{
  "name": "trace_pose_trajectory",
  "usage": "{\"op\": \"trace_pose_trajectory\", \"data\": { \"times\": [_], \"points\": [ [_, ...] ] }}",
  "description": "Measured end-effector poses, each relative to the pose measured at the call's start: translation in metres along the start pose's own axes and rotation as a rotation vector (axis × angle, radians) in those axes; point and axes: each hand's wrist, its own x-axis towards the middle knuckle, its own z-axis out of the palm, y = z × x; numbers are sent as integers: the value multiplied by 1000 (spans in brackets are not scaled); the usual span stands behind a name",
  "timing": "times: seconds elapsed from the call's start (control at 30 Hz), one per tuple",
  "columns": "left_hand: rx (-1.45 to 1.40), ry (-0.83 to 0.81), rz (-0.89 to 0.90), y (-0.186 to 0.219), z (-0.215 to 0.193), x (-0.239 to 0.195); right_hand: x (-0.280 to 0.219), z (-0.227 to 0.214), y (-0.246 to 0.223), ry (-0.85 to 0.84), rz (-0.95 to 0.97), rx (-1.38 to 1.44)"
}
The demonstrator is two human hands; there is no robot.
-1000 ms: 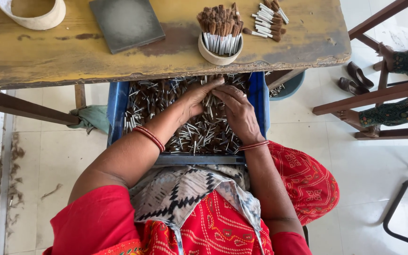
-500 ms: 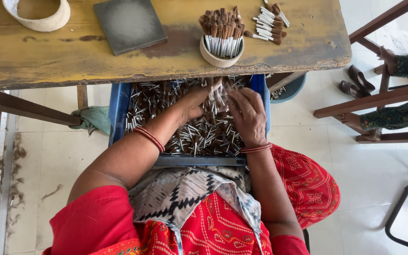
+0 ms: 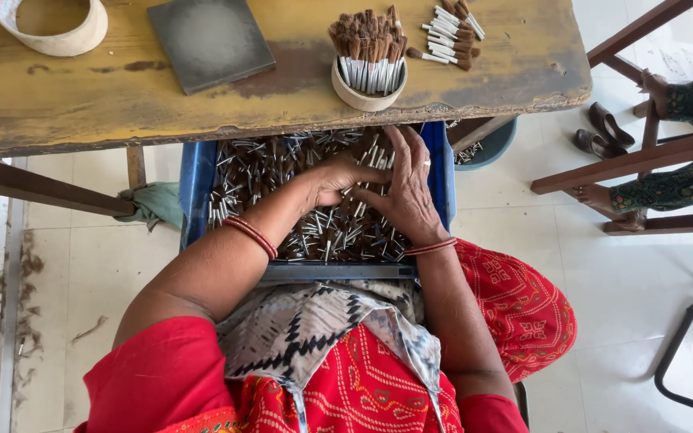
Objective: The person sits at a wooden workbench assembling brushes. They press a round bristle pad into a cylindrical base, dip the base into a cup of liquid, sort brush handles from a blue crate, and place finished brushes into a holder on the table.
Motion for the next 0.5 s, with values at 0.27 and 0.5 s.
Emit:
{"op": "trace_pose_trajectory", "data": {
  "times": [0.27, 0.5],
  "points": [
    [848, 320, 189, -15, -5, 13, 3, -8, -6, 95, 4, 156],
    [162, 121, 168, -10, -8, 14, 4, -20, -25, 271, 9, 181]
  ]
}}
